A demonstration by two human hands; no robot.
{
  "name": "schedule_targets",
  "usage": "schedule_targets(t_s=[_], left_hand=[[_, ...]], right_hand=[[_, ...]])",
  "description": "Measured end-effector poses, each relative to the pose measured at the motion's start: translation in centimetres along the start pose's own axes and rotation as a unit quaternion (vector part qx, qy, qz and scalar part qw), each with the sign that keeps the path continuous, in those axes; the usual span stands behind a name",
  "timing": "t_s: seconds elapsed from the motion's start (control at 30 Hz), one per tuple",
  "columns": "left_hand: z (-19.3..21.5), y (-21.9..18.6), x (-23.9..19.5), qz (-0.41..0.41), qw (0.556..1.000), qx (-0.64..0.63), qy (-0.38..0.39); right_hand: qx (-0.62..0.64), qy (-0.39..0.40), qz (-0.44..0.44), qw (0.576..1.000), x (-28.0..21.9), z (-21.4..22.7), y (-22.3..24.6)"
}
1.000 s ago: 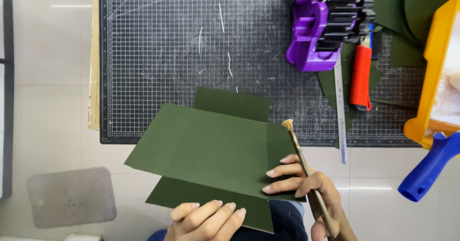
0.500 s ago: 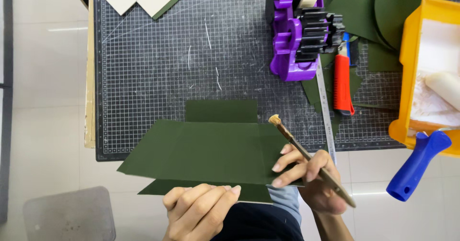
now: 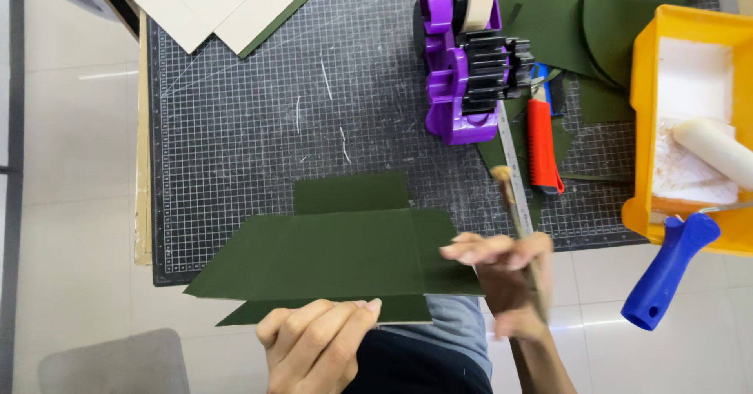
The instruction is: The person assembles a small rectangular box from pre-cut green paperboard. They apply glue to the edges with a brush, fold the flaps, and press them together to form the box structure.
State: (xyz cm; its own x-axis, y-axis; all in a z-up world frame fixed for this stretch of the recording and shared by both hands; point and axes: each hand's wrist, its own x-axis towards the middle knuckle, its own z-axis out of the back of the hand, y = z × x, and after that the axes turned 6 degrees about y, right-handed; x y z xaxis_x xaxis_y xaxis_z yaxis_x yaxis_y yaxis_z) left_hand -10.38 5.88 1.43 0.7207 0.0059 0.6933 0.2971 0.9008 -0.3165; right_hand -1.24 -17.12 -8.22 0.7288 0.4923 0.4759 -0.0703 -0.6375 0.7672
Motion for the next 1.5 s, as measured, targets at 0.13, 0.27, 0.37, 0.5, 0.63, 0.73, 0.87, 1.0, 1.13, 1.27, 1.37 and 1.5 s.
schedule_targets(t_s=[0.13, 0.27, 0.37, 0.5, 0.63, 0.73, 0.87, 1.0, 1.13, 1.27, 1.37, 1.5], left_hand=[[1.1, 1.1, 0.6, -0.042, 0.997, 0.002, 0.066], [0.4, 0.5, 0.8, 0.011, 0.998, 0.005, 0.059], [0.0, 0.5, 1.2, 0.018, 0.998, 0.013, 0.059], [-0.5, 0.8, 1.8, 0.022, 0.999, 0.003, 0.043], [-0.9, 1.0, 2.2, -0.001, 0.999, 0.012, 0.038], [-1.4, 0.8, 2.4, -0.004, 0.999, 0.017, 0.037], [-1.8, 0.7, 2.8, -0.013, 0.999, 0.023, 0.041], [-2.1, 0.8, 3.0, -0.018, 0.999, 0.020, 0.041], [-2.5, 0.8, 3.4, -0.001, 0.999, 0.010, 0.033], [-2.5, 0.7, 4.1, -0.001, 0.999, 0.006, 0.034], [-2.9, 0.8, 3.4, -0.005, 0.999, 0.005, 0.031], [-4.2, 1.8, 1.4, -0.002, 1.000, 0.005, 0.003]], right_hand=[[-0.100, 0.032, -0.029, 0.994, 1.3, -0.7, 0.2], [-0.100, -0.001, -0.019, 0.995, 1.5, -0.6, -0.1], [-0.045, -0.037, -0.004, 0.998, 1.4, -0.1, -0.8], [0.000, -0.075, 0.021, 0.997, 1.4, 0.2, -1.8], [0.054, -0.125, 0.041, 0.990, 1.7, 0.1, -2.5], [0.103, -0.153, 0.056, 0.981, 1.8, 0.2, -3.0], [0.112, -0.170, 0.067, 0.977, 1.7, 0.3, -3.0], [0.086, -0.154, 0.109, 0.978, 2.0, 1.3, -0.7], [-0.154, -0.190, 0.136, 0.960, 4.4, 5.0, 2.8], [-0.193, -0.209, 0.150, 0.947, 9.4, 10.4, 5.1], [-0.336, -0.215, 0.102, 0.911, 16.3, 14.5, 3.7], [-0.544, -0.074, 0.082, 0.832, 28.0, 21.1, -0.9]])
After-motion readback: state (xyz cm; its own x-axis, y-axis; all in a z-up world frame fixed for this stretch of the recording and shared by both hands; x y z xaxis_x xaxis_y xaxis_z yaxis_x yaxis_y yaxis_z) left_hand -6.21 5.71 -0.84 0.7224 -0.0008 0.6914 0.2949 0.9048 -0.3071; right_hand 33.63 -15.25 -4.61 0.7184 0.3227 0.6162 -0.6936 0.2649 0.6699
